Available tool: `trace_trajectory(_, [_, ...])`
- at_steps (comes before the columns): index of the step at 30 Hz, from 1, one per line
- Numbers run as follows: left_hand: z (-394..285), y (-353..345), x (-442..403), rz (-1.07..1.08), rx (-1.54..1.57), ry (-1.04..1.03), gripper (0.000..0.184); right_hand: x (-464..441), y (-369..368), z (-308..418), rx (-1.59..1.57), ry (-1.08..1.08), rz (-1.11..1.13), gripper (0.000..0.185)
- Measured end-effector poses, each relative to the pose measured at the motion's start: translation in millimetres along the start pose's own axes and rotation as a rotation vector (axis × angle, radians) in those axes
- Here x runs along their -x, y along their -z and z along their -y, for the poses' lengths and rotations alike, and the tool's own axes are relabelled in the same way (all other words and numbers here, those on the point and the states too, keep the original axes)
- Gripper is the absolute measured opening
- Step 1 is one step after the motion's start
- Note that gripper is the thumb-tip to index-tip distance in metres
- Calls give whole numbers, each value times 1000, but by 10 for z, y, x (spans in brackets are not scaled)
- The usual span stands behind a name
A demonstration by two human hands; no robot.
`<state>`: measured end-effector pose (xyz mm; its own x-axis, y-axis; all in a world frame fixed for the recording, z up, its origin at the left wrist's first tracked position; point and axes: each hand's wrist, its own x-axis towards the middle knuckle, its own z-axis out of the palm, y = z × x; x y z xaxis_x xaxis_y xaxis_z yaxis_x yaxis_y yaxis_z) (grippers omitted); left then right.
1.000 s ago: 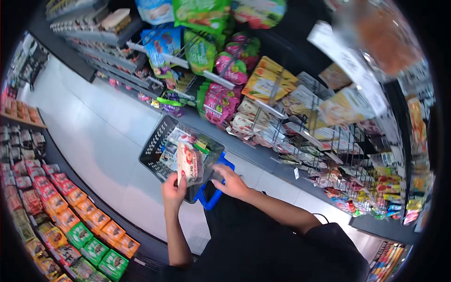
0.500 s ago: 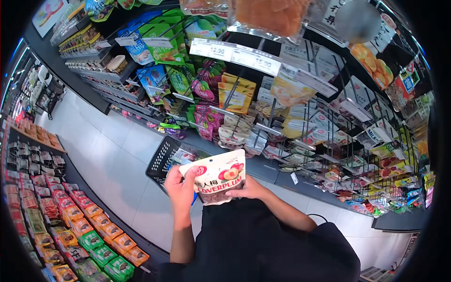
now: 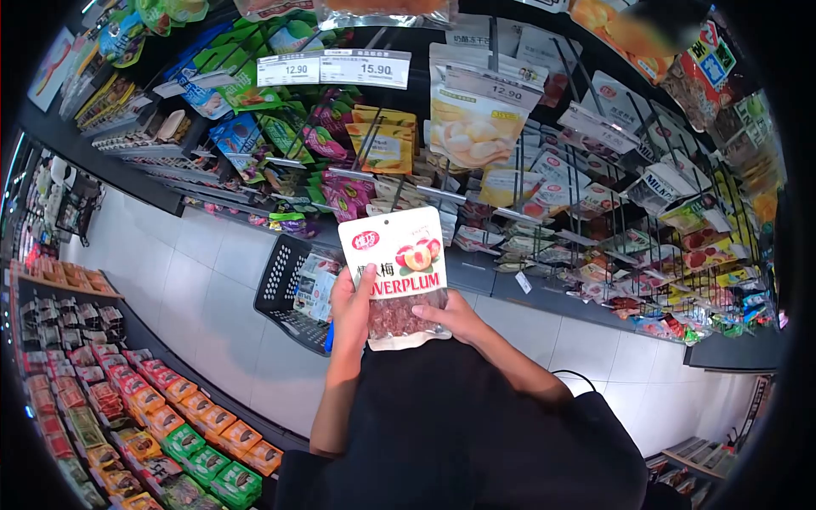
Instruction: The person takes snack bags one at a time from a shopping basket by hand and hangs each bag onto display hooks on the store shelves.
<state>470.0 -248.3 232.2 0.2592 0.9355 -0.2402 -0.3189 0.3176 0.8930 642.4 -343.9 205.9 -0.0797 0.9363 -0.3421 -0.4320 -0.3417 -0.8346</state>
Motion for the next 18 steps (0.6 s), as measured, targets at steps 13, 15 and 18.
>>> trace_trajectory(13, [388, -408, -107, -74, -211, 46, 43, 202, 220, 127, 500, 215, -152, 47])
trace_trajectory(15, [650, -417, -157, -102, -174, -51, 50, 295, 191, 310, 655, 274, -113, 48])
trace_trajectory(18, [776, -368, -153, -32, 173, 179, 51, 365, 226, 375, 627, 490, 25, 50])
